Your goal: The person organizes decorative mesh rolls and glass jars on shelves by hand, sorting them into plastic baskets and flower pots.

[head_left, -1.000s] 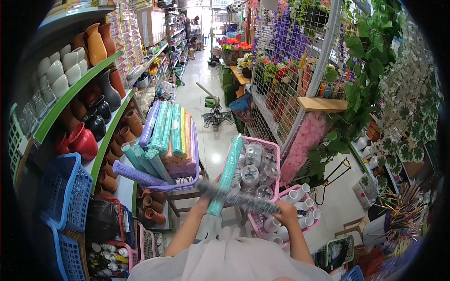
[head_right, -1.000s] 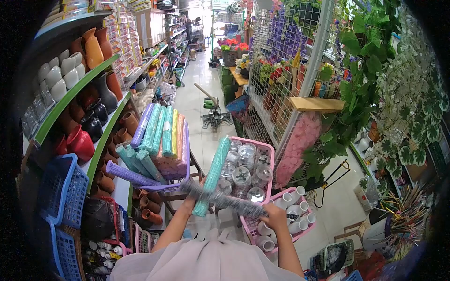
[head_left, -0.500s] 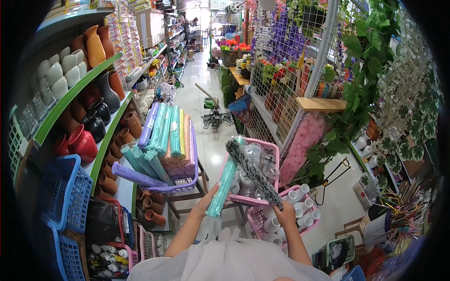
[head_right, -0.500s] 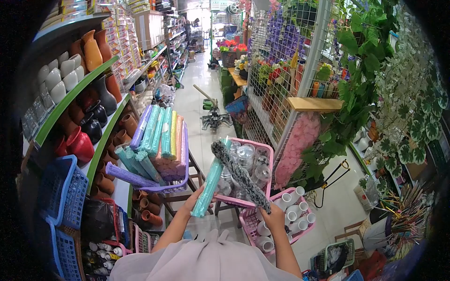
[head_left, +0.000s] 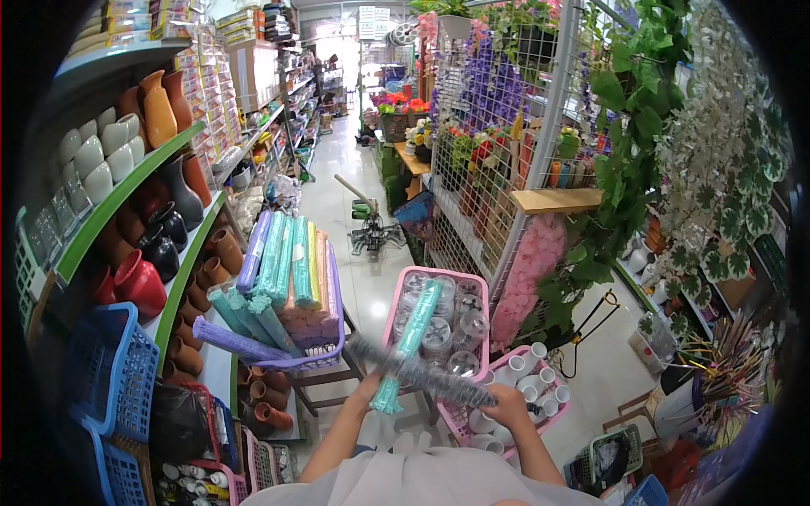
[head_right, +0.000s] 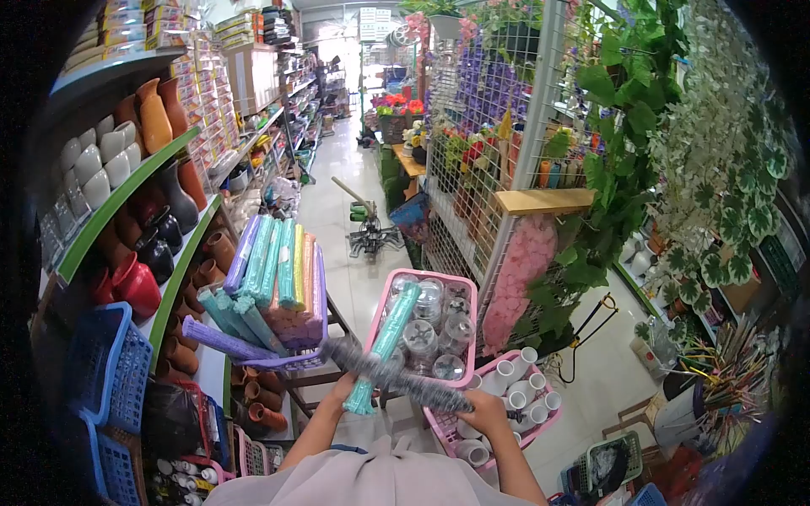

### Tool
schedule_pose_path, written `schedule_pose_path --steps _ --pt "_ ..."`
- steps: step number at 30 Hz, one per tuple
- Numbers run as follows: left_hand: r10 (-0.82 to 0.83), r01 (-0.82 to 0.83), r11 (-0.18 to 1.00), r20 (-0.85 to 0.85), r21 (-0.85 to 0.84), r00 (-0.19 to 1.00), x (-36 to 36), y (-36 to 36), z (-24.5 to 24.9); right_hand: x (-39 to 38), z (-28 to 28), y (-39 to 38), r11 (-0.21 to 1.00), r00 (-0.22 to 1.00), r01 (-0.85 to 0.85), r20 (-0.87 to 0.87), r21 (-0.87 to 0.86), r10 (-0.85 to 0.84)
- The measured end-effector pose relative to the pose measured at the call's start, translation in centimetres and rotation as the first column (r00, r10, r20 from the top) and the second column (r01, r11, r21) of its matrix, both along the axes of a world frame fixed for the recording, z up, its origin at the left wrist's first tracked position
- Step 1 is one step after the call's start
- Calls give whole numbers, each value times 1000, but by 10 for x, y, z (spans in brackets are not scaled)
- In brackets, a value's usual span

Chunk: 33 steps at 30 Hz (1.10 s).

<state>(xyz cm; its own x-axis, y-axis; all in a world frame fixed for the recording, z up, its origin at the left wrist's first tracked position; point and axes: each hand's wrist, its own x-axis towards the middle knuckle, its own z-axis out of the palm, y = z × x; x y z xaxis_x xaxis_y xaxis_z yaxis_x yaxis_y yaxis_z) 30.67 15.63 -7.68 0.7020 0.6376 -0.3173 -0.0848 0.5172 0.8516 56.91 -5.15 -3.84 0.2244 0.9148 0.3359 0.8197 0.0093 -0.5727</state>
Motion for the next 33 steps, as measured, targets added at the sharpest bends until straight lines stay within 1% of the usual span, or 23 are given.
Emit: schedule_pose_path --steps 1,3,4,5,7,8,9,12,13,14,15,16,17,19,21,23,25,26,27,29,30,31,33 --pt "-51 43 998 190 46 980 6 3 -4 3 0 -3 1000 1000 11 2 7 -11" --pt "21 -7 998 268 -55 963 1 1 -18 6 4 -7 999 986 29 166 -37 -23" --pt "-25 27 999 128 -20 992 -5 0 0 8 4 -8 992 979 123 164 -18 -119" --pt "-5 40 982 183 -187 983 -3 -6 17 8 5 -7 992 979 128 164 -12 -124" --pt "-74 172 950 348 -261 935 -1 0 8 2 10 -3 872 888 445 -27 -202 -460" --pt "-79 174 951 343 -255 936 -1 0 4 -3 15 -2 869 869 430 -149 -245 -472" --pt "-83 140 975 298 -175 951 0 -1 7 -4 7 -4 869 866 432 -158 -241 -475" --pt "-64 82 995 277 -55 959 1 -2 20 -7 -12 -13 994 991 113 75 -11 -112" --pt "-31 43 998 301 -34 953 0 -9 32 -5 -13 -16 992 990 125 73 -18 -123" --pt "-74 5 960 236 281 969 -3 -22 43 -3 -16 -19 980 975 187 137 -61 -177" --pt "-65 11 979 257 206 964 5 -3 10 0 -14 -20 964 952 249 206 -92 -226" --pt "-94 98 995 324 4 941 9 -3 13 -4 -3 -22 921 925 365 168 -134 -342" --pt "-106 193 963 395 -188 913 14 0 17 -3 -2 -23 920 922 370 171 -129 -346" --pt "-131 187 974 349 -130 928 21 -9 41 -3 -4 -23 817 833 520 -64 -251 -550" --pt "-178 224 969 333 -107 926 20 -8 30 -3 -6 -24 836 846 507 -62 -211 -529" --pt "-174 220 967 300 -125 938 16 -3 19 -3 -6 -27 974 976 218 33 -57 -216" --pt "-259 360 919 443 -161 859 12 0 11 0 0 -26 962 964 248 126 -119 -233" --pt "-167 185 978 172 -95 971 6 2 -1 0 5 -25 943 944 286 218 -172 -247" --pt "-271 320 939 306 -123 913 2 16 -28 -2 8 -23 943 945 284 218 -176 -244" --pt "-253 380 908 492 -175 833 5 8 -12 -12 14 -15 816 847 519 28 -256 -530" --pt "-249 377 908 491 -181 835 4 2 -2 -18 19 -15 813 825 525 -86 -250 -559" --pt "-203 299 933 394 -200 896 4 -3 7 -17 13 -17 812 825 524 -85 -257 -559" --pt "-155 224 951 297 -214 942 7 -9 10 -9 2 -22 947 967 253 74 -200 -243"
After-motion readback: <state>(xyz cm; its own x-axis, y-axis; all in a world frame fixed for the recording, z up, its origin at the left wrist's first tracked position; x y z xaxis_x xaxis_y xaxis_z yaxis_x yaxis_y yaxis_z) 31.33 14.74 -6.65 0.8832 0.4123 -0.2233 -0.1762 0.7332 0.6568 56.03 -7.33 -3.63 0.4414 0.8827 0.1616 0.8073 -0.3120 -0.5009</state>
